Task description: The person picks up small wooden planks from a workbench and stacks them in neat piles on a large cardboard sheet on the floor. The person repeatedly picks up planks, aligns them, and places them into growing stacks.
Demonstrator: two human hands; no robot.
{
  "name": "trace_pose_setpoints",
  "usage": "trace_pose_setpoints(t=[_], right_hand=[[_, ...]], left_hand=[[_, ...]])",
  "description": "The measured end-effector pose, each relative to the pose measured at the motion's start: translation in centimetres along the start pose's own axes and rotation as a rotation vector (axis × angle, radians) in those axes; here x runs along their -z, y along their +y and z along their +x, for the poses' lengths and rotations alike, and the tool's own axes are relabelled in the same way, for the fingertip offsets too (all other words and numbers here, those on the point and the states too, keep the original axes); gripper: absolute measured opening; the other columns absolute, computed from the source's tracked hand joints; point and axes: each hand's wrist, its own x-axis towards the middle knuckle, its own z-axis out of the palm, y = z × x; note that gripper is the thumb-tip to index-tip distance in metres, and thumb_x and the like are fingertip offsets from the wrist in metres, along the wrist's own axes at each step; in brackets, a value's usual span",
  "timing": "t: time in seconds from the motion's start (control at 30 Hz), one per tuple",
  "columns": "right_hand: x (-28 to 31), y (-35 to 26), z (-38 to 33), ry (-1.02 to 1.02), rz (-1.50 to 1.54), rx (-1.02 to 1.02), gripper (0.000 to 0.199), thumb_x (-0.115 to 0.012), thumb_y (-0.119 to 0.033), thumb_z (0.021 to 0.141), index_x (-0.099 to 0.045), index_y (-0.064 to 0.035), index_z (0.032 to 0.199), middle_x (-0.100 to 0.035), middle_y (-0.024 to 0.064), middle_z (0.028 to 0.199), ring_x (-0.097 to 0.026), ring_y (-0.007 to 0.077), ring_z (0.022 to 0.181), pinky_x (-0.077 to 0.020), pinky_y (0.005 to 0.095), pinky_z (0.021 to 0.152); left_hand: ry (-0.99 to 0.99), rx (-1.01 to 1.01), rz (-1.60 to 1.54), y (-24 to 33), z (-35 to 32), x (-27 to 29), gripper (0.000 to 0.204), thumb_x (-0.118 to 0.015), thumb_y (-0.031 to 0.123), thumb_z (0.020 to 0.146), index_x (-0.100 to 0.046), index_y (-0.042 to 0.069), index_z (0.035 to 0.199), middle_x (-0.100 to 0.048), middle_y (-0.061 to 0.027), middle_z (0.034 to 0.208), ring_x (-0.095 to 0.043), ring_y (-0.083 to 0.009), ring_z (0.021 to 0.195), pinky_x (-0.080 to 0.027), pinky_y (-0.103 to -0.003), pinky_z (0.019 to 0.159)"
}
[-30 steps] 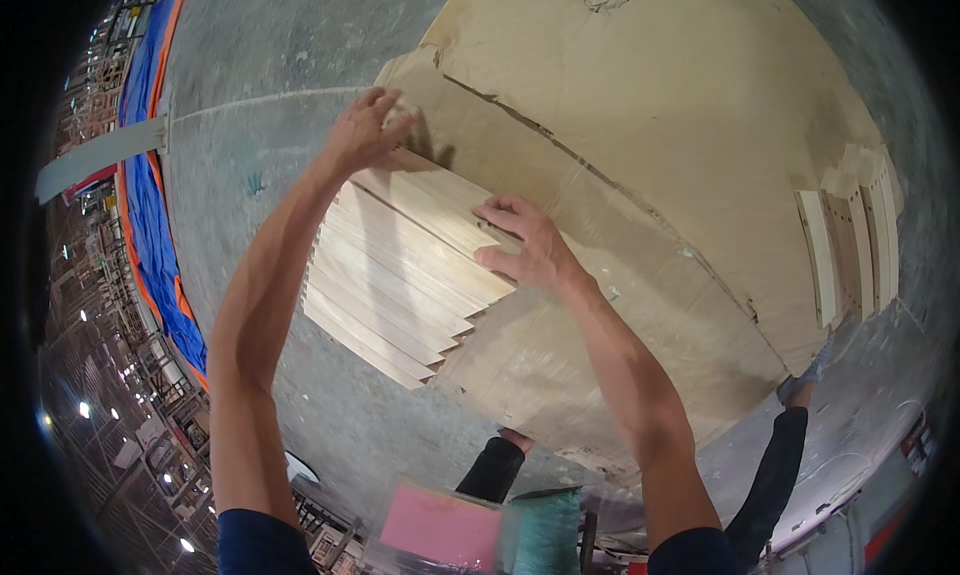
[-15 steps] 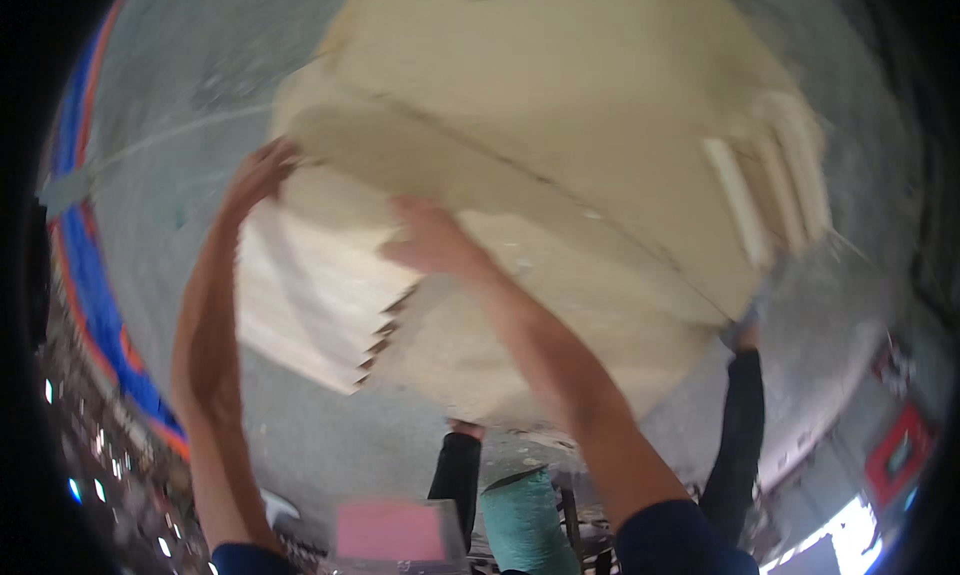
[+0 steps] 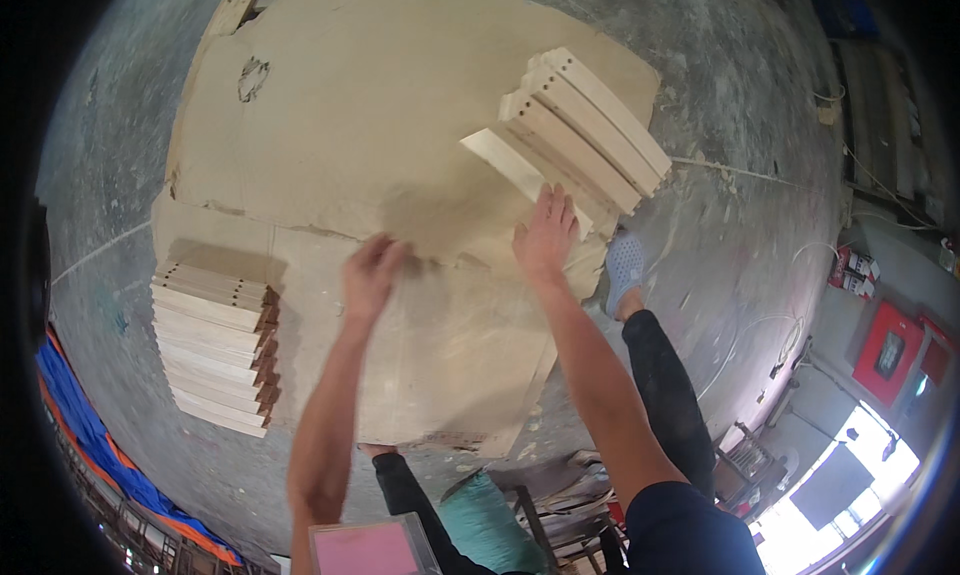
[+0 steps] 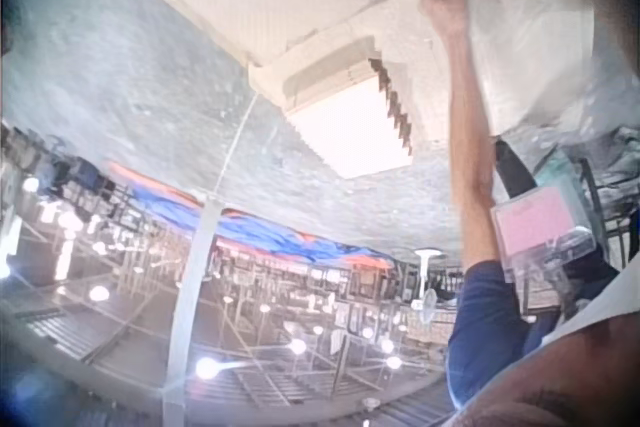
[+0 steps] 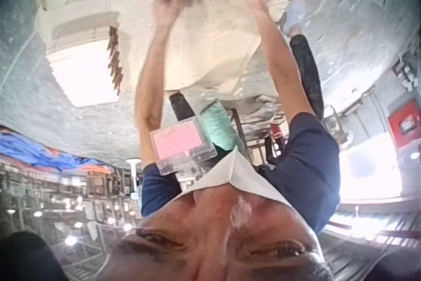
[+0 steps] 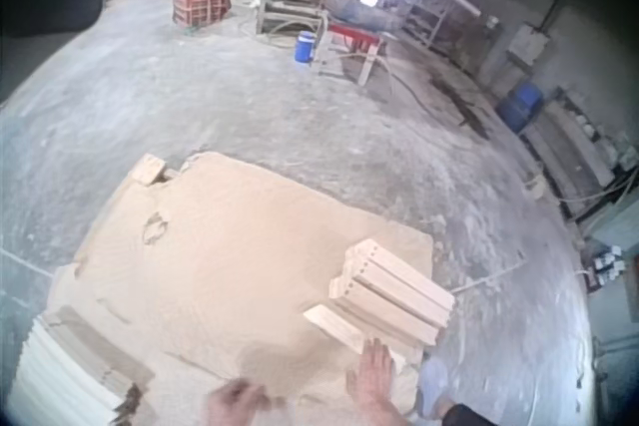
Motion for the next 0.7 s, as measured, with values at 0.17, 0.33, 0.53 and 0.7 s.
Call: trace_pose_setpoints(t=[0.17, 0.33, 0.53, 0.7], right_hand=[[0.8, 4.4, 1.0, 0.038, 0.4, -0.01, 0.08, -0.078, -0.029, 0.083, -0.038, -0.0017, 0.147, -0.043, 0.0209, 0.146, -0.045, 0.037, 0.134, -0.0374, 0.0467, 0.11], [2.5, 14.5, 2.5, -0.059, 1.246, -0.867, 0.084, -0.08, -0.043, 0.084, -0.037, -0.0051, 0.146, -0.044, 0.0135, 0.148, -0.039, 0.0269, 0.137, -0.0291, 0.05, 0.112], [3.7, 17.1, 7.0, -0.444, 1.52, -0.753, 0.079, -0.081, -0.032, 0.084, -0.037, -0.0082, 0.146, -0.048, 0.0085, 0.141, -0.048, 0.0237, 0.129, -0.0354, 0.0464, 0.107], [3.6, 19.0, 6.1, -0.477, 1.547, -0.875, 0.077, -0.079, -0.02, 0.082, -0.038, -0.0048, 0.146, -0.053, 0.0085, 0.136, -0.052, 0.0234, 0.125, -0.0399, 0.0457, 0.106]], left_hand=[[0.114, 0.395, -0.328, 4.8, 5.1, -16.2, 0.052, -0.075, 0.032, 0.088, -0.062, -0.011, 0.114, -0.069, -0.0164, 0.094, -0.067, -0.0224, 0.083, -0.055, -0.033, 0.075], [0.708, 0.207, 0.179, 8.9, 8.5, -23.9, 0.053, -0.066, 0.035, 0.092, -0.058, -0.009, 0.121, -0.058, -0.0318, 0.125, -0.057, -0.0445, 0.112, -0.046, -0.049, 0.094], [0.269, -0.365, 0.237, 11.2, 17.1, -17.2, 0.041, -0.058, 0.029, 0.096, -0.06, -0.001, 0.125, -0.063, -0.0236, 0.109, -0.058, -0.0417, 0.107, -0.044, -0.05, 0.097], [-0.151, -0.156, 0.206, 10.8, 16.2, -15.8, 0.036, -0.061, 0.03, 0.093, -0.066, 0.005, 0.119, -0.067, -0.0165, 0.108, -0.062, -0.0311, 0.108, -0.044, -0.044, 0.099]])
